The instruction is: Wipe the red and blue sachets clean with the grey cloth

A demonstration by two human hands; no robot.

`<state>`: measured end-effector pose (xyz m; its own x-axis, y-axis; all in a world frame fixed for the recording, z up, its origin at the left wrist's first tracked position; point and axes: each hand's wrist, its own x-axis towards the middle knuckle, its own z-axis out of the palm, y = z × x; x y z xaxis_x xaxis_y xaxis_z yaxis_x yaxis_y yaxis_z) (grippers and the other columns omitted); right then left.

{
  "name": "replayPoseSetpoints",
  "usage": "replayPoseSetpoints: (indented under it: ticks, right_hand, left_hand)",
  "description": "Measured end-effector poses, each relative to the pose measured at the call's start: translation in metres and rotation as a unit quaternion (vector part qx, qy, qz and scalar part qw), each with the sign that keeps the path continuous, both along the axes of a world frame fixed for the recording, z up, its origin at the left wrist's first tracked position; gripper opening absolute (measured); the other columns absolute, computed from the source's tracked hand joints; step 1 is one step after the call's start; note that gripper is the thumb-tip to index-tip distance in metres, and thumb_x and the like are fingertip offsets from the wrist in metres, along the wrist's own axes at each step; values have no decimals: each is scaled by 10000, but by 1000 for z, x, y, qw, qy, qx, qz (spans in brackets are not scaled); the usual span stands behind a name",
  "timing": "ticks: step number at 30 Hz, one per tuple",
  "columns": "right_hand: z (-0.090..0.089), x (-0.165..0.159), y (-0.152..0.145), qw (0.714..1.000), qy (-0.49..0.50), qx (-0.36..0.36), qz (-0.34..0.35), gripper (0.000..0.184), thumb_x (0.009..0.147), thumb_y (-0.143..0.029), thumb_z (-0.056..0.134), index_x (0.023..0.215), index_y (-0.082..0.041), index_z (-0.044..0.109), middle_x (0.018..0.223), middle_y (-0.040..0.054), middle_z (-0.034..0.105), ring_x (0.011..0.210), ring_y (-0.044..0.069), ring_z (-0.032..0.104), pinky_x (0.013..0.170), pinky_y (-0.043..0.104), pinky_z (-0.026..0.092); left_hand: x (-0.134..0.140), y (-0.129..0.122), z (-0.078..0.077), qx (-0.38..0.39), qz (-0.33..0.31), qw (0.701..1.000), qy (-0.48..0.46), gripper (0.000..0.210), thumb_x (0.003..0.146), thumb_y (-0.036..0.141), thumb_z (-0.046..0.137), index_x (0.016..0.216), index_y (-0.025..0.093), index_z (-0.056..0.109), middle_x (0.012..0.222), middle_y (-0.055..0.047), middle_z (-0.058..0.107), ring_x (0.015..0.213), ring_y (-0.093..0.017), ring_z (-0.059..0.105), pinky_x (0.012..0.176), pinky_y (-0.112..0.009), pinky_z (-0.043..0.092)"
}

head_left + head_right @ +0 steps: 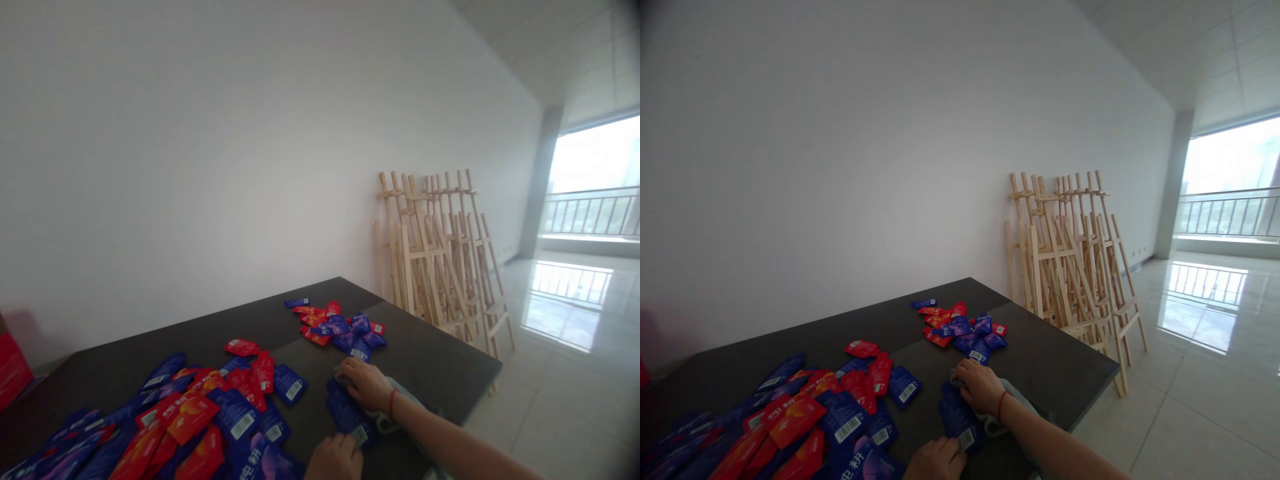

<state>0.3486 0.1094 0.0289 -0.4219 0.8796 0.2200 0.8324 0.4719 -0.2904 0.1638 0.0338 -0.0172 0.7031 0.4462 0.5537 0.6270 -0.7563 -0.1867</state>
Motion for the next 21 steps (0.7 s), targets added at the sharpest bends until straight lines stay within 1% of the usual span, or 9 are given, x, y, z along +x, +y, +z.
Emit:
replayPoseSetpoints:
  ticks: [2,3,5,7,10,13,16,19,21]
  right_hand:
    - [-2,1,-2,1000,17,6,-7,384,825,-95,553,1173,-210,663,1246,96,649,1165,259,589,967,358,455]
    - [-3,2,-2,1000,24,7,-9,381,828,-92,546,1171,-211,663,1239,96,652,1166,256,593,964,356,457]
    - [-4,3,0,999,38,4,-10,381,834,-81,535,1164,-218,666,1230,91,659,1160,246,603,954,346,464]
    - [-4,5,3,999,50,1,-8,397,828,-63,529,1161,-230,668,1236,82,663,1164,234,607,952,333,468]
    - [-4,7,5,998,65,-2,-8,435,795,-40,538,1162,-234,670,1243,77,664,1179,231,601,963,331,470]
    - [-5,6,4,997,81,1,-11,426,796,-49,537,1157,-229,675,1234,77,668,1167,232,607,979,335,464]
    - [-6,4,3,995,98,5,-16,393,812,-78,538,1148,-223,679,1230,81,672,1164,235,608,996,341,453]
    - [-9,3,5,993,113,6,-26,383,812,-101,544,1151,-221,679,1236,86,672,1158,246,609,1001,354,448]
    - [-10,3,6,992,122,8,-34,387,816,-103,534,1156,-220,677,1233,90,672,1156,248,609,1004,354,445]
  left_hand:
    - [8,3,34,-136,15,988,71,150,803,191,686,949,220,705,950,-12,765,856,-191,725,756,-283,576]
    - [14,4,51,-181,40,979,90,342,791,292,733,1116,198,686,1159,-76,736,1044,-252,699,880,-365,578]
    - [27,5,77,-227,77,960,147,551,788,393,751,1270,156,628,1468,-176,552,1294,-343,564,1005,-485,532]
    - [41,6,90,-236,109,941,218,669,746,344,799,1345,137,585,1579,-210,409,1360,-382,496,989,-489,543]
    - [54,5,88,-222,145,925,271,711,733,184,800,1397,128,553,1570,-234,412,1267,-376,582,895,-420,581]
    - [55,1,80,-198,177,929,258,467,899,105,588,1365,123,594,1537,-244,455,1127,-332,674,838,-402,586]
    - [50,-2,76,-190,223,929,225,389,953,200,575,1332,132,628,1479,-250,523,1013,-309,720,802,-394,592]
    - [49,0,73,-200,269,923,189,510,911,361,692,1341,96,618,1324,-275,641,971,-314,736,795,-389,599]
    - [54,4,71,-199,286,919,186,497,937,288,654,1379,71,583,1162,-265,717,959,-309,744,768,-369,603]
